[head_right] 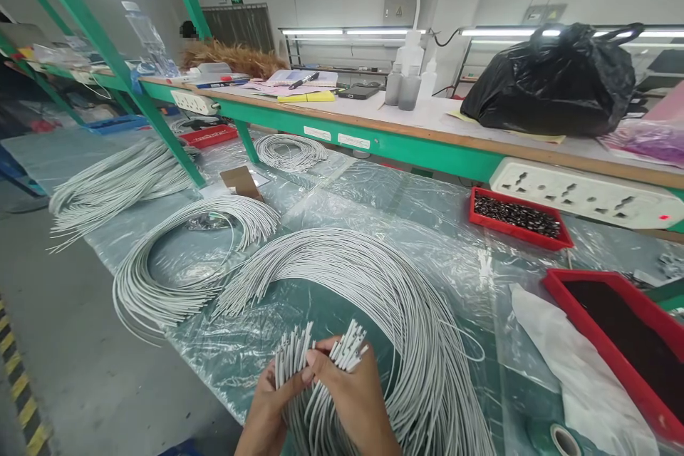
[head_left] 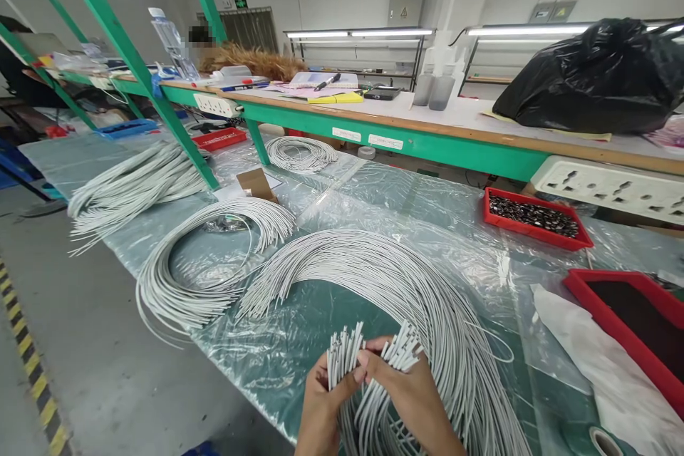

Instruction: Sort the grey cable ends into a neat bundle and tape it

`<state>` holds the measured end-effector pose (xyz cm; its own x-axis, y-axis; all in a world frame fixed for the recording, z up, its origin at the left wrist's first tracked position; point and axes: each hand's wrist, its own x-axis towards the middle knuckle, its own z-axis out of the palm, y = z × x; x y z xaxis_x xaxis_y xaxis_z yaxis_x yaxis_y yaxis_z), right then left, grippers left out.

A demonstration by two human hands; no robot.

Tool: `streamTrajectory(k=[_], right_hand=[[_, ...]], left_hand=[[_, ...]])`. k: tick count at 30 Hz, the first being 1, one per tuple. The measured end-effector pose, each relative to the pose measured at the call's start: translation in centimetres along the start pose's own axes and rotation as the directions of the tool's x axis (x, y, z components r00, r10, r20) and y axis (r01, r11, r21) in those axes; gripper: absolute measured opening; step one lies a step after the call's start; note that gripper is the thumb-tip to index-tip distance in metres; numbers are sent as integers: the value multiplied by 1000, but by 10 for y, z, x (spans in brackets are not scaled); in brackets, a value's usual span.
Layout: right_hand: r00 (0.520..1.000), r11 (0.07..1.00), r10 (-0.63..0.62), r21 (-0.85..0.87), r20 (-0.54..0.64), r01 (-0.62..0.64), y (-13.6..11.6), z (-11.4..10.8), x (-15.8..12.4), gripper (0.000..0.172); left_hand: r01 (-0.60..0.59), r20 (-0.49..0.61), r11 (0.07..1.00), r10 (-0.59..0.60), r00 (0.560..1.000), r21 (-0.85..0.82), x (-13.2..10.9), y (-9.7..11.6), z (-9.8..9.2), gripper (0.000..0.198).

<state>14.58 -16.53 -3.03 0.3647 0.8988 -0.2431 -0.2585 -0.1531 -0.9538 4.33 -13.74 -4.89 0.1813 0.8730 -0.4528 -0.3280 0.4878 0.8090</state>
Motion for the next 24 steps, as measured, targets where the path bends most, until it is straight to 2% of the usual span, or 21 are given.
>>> streamTrajectory(k=[2,4,9,11,13,16,20,24], right_hand=[[997,996,-74,-58,-28,72,2,-2,2,30],[984,988,-139,-87,-109,130,4,-4,4,31],[956,985,-171,-38,-240,167,11,-6,5,34],[953,982,-187,-28,-237,186,12,-3,4,35],[965,980,-189,27,-181,197,12,1,3,32],[983,979,-142,131,-118,157,10,9,3,29],[991,982,-52,175,-126,74,8,12,2,29],[986,993,-28,108,-167,46,11,7,1,30]], left_hand=[[-17,1,1000,17,1000,3,0,0,2,31],[-29,7,1000,29,1000,-2,2,0,1,30],[-16,-25,998,18,1000,55,8,-6,-6,27],[-12,-52,998,16,999,67,8,-7,-6,28],[-10,-54,998,13,998,60,7,-7,-5,27],[-9,-35,1000,10,999,27,4,-5,-1,26],[-12,-22,999,13,1000,34,3,-2,0,26],[11,-19,997,-9,1000,82,4,-3,-3,29]])
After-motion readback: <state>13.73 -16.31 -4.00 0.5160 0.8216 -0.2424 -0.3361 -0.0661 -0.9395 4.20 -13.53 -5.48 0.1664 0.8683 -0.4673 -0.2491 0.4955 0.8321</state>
